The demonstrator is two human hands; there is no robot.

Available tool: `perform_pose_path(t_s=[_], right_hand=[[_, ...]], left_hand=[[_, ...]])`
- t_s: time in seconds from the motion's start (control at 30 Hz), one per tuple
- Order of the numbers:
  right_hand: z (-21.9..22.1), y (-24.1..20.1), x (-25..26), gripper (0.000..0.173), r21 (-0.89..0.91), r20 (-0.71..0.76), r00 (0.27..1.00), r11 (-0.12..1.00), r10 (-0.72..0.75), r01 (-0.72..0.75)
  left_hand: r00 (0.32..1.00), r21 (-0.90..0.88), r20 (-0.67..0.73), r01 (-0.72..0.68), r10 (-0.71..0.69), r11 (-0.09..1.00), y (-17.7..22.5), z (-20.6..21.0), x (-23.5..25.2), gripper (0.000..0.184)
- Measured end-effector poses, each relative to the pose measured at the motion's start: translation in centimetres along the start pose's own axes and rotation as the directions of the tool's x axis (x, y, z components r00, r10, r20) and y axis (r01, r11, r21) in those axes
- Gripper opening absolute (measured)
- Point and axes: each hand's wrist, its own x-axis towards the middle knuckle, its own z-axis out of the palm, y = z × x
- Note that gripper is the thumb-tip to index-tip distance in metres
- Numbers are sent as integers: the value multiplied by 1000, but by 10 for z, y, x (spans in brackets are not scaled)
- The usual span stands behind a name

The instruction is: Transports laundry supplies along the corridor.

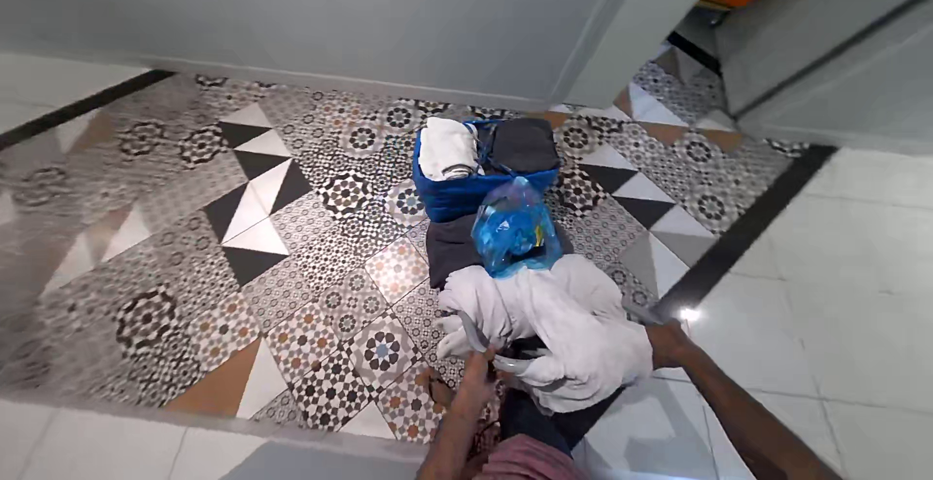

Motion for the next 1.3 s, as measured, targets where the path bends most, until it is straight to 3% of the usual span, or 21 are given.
perform_pose_path(t_s=[0.1,0.2,0.27,0.37,0.53,0.6,0.67,0.73,0.83,1.1,1.3], right_hand=[[31,-22,-16,79,90,-8,994,990,-107,107],[67,-46,-28,67,191,-141,962,947,-234,258],[83,-72,-35,58,301,-228,951,913,-211,275],[85,-112,-43,54,446,-204,972,873,-115,197],[80,-148,-31,52,542,-278,957,810,-78,224],[70,-150,-28,49,613,-313,949,755,-39,233],[58,-147,-18,47,659,-346,938,714,10,236],[48,-142,-5,46,686,-379,924,686,54,242],[30,-124,14,48,736,-375,922,635,93,235],[-24,-33,66,50,778,-400,892,592,212,208],[-56,58,102,52,800,-438,850,558,293,220]], left_hand=[[998,68,-55,-39,42,997,26,-16,11,16],[995,112,-68,-70,78,991,60,-25,21,9],[989,145,-82,-109,122,983,87,-25,31,5],[957,316,-102,-227,271,921,118,-11,43,8],[838,714,-48,-352,544,605,163,32,82,47],[792,810,40,-383,609,445,183,55,94,48],[746,900,204,-398,634,179,205,81,105,42],[721,917,347,-395,600,-57,220,111,111,35],[714,900,426,-394,556,-184,236,157,132,33],[669,853,522,-415,529,-317,261,303,189,32],[703,837,517,-298,488,-458,261,428,209,34]])
